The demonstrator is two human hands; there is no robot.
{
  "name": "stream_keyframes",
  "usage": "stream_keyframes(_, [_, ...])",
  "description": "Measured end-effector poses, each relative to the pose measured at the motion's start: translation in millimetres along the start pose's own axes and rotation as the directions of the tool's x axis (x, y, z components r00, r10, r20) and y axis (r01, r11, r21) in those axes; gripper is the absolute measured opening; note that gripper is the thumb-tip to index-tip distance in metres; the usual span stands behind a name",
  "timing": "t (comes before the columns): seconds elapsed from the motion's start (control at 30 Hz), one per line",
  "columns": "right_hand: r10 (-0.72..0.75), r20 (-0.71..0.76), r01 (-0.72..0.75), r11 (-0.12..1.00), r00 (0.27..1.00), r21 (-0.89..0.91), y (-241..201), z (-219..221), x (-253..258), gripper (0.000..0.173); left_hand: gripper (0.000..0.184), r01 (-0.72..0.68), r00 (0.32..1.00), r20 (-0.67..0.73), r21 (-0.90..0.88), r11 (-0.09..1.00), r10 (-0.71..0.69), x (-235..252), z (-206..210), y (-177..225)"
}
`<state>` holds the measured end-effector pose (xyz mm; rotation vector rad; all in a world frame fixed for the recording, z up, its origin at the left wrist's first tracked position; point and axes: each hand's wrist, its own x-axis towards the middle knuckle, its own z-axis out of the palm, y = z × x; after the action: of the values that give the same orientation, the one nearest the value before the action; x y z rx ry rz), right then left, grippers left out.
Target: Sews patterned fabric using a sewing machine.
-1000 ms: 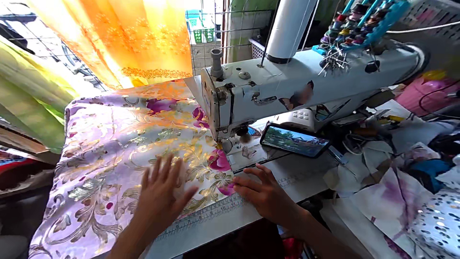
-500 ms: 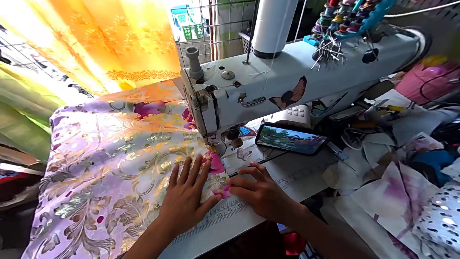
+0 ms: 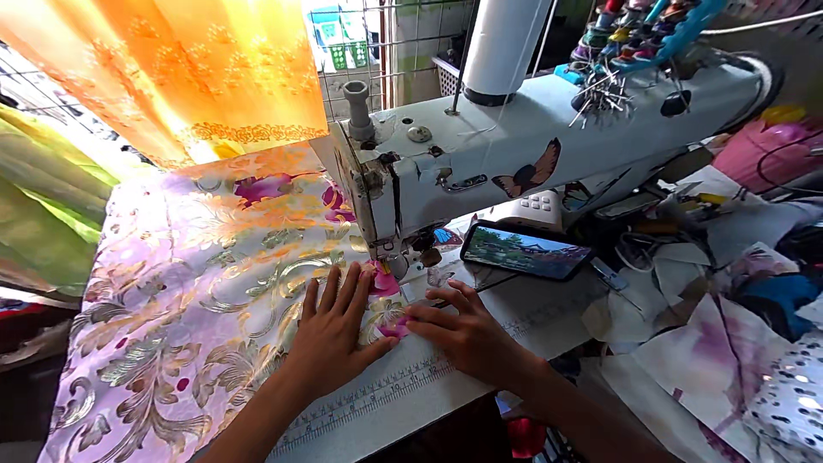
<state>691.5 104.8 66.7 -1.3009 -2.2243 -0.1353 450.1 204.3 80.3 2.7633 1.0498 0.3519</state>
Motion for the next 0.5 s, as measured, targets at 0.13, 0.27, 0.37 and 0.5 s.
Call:
stream_keyframes(0.13, [0.006,0.012,-0.006,1.000,1.000,0.010,3,0,3,0.037,0.107,0.016,0.999,0.041,-0.099,0.995,-0.012,10,-9,1])
stream_keyframes(0.27, [0.010,0.017,-0.011,1.000,1.000,0.020,5,-1,4,0.040,0.105,0.063,0.995,0.084,-0.185,0.981,-0.048,20,-9,6])
stream_keyframes(0.37, [0.001,0.022,-0.002,1.000,1.000,0.023,7,0,5,0.040,0.108,0.013,0.997,0.071,-0.188,0.982,0.001,27,-7,3])
stream_keyframes(0.5, [0.005,0.010,-0.005,0.998,1.000,0.069,11,0,5,0.039,0.120,0.005,0.994,0.111,-0.154,0.988,0.013,33,-10,-4])
